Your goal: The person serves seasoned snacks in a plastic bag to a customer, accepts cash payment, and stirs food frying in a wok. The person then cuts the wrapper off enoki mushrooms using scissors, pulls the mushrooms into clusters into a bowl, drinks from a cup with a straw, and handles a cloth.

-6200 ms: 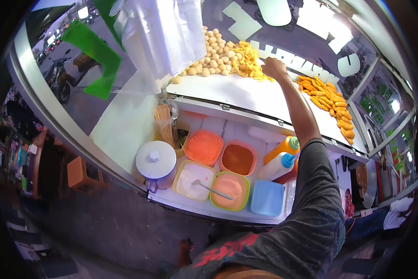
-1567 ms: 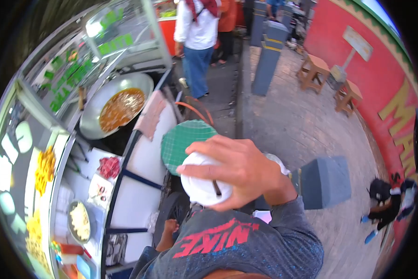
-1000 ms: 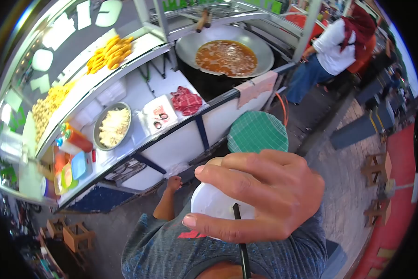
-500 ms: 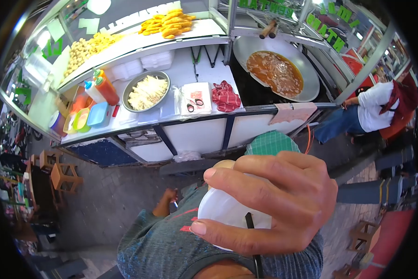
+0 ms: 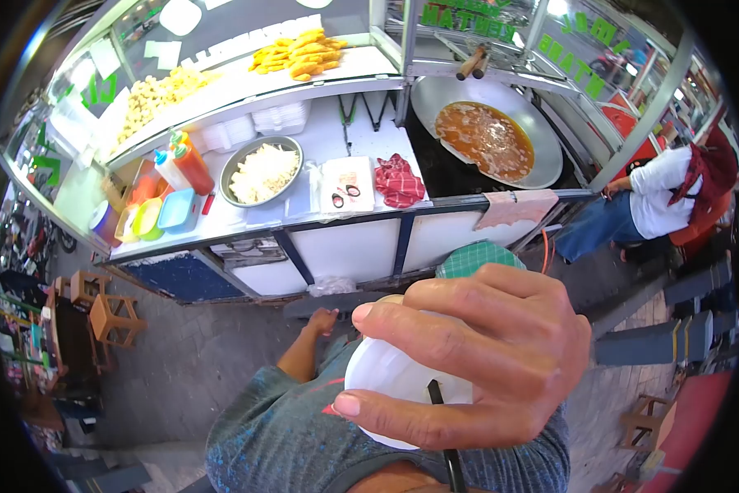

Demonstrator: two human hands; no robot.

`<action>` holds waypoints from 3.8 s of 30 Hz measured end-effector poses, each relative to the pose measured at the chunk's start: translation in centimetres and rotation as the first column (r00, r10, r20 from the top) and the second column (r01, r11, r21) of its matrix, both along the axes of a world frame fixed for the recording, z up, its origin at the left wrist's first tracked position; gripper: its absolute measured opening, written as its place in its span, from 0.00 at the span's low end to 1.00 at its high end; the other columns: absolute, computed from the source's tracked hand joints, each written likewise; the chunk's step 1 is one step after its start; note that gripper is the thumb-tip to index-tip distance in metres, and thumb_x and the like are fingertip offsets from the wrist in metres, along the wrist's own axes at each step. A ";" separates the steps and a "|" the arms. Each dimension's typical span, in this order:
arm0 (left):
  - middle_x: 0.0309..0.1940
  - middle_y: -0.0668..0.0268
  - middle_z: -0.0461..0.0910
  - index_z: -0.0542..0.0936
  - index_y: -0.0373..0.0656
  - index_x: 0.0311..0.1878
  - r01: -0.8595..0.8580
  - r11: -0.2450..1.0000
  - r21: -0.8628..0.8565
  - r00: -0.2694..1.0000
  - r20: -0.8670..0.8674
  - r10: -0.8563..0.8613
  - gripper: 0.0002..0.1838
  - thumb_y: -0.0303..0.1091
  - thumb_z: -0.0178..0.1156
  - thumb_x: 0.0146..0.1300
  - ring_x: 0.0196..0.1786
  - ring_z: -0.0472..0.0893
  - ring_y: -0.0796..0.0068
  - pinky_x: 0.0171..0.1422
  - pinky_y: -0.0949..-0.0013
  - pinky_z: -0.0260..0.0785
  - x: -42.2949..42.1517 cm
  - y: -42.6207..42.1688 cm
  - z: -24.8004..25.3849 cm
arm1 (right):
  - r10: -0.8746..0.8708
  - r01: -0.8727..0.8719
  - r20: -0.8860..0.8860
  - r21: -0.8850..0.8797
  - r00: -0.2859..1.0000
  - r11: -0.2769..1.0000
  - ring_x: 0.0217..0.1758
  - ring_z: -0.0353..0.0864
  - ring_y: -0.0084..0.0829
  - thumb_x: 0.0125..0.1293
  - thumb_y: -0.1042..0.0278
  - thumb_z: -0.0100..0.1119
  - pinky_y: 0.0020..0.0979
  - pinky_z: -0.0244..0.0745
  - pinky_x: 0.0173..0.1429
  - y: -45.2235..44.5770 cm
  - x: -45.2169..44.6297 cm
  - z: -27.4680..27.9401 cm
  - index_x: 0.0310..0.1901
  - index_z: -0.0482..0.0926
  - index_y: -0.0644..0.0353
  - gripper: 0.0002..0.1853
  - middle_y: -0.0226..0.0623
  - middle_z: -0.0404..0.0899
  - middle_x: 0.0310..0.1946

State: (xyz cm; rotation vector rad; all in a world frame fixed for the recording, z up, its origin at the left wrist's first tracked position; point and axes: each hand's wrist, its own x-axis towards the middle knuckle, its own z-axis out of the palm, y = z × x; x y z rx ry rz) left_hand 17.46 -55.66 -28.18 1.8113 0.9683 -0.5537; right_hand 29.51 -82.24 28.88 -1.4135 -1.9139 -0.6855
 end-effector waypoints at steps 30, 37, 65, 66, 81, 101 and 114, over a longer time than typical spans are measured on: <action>0.24 0.53 0.82 0.83 0.40 0.24 0.282 0.893 0.351 0.922 0.158 -0.353 0.17 0.46 0.64 0.54 0.31 0.82 0.56 0.41 0.57 0.73 -3.1 2.0 -6.9 | -0.061 0.061 0.023 -0.009 0.998 0.998 0.29 0.77 0.27 0.50 0.63 0.68 0.26 0.70 0.32 1.5 -1.2 0.3 0.45 0.82 0.42 0.18 0.41 0.82 0.37; 0.26 0.55 0.82 0.85 0.43 0.25 0.268 0.946 0.182 0.952 0.098 -0.289 0.15 0.45 0.73 0.43 0.33 0.83 0.60 0.42 0.59 0.74 -3.2 1.8 -2.7 | -0.050 0.051 0.027 -0.023 0.998 0.998 0.29 0.77 0.28 0.48 0.61 0.68 0.27 0.71 0.32 2.4 -1.3 0.2 0.46 0.82 0.42 0.19 0.41 0.82 0.37; 0.16 0.56 0.80 0.82 0.38 0.18 0.751 0.641 0.158 0.659 -0.106 -0.745 0.29 0.54 0.52 0.64 0.27 0.82 0.55 0.41 0.56 0.73 4.4 0.8 0.1 | -0.502 0.501 0.052 0.035 0.863 0.865 0.30 0.81 0.30 0.52 0.67 0.65 0.24 0.69 0.27 -3.2 -5.1 0.6 0.47 0.82 0.45 0.18 0.43 0.82 0.39; 0.16 0.55 0.79 0.81 0.37 0.19 0.763 0.611 0.210 0.635 -0.073 -0.769 0.31 0.55 0.50 0.65 0.27 0.82 0.54 0.41 0.55 0.73 4.8 0.4 -0.6 | -0.548 0.547 0.063 0.041 0.834 0.836 0.30 0.81 0.30 0.52 0.66 0.65 0.24 0.69 0.27 -4.0 -5.7 0.7 0.47 0.82 0.45 0.18 0.43 0.82 0.39; 0.21 0.46 0.76 0.73 0.33 0.34 0.704 0.338 0.625 0.081 0.402 -0.912 0.20 0.44 0.49 0.68 0.21 0.78 0.48 0.33 0.53 0.73 10.5 -9.4 -11.3 | -0.894 0.892 -0.048 -0.058 0.445 0.448 0.32 0.81 0.32 0.55 0.54 0.61 0.25 0.72 0.28 -13.2 -20.9 -0.6 0.48 0.81 0.45 0.18 0.45 0.80 0.42; 0.21 0.64 0.79 0.77 0.37 0.30 0.909 0.417 0.004 0.414 0.120 -0.902 0.09 0.34 0.60 0.59 0.25 0.76 0.76 0.33 0.69 0.71 1.1 -14.3 -1.1 | -0.384 0.448 -0.234 -0.383 -0.893 -0.808 0.45 0.81 0.38 0.46 0.53 0.70 0.34 0.72 0.53 -33.7 -47.3 -6.0 0.52 0.79 0.57 0.30 0.42 0.82 0.42; 0.17 0.60 0.78 0.77 0.38 0.29 0.941 0.326 -0.090 0.336 0.146 -0.931 0.15 0.41 0.58 0.63 0.19 0.79 0.66 0.25 0.62 0.73 7.1 -16.6 -6.2 | -0.848 0.653 -0.413 0.548 -0.331 -0.522 0.53 0.75 0.43 0.61 0.74 0.55 0.37 0.67 0.61 -27.0 -42.6 -7.9 0.57 0.70 0.68 0.21 0.54 0.75 0.50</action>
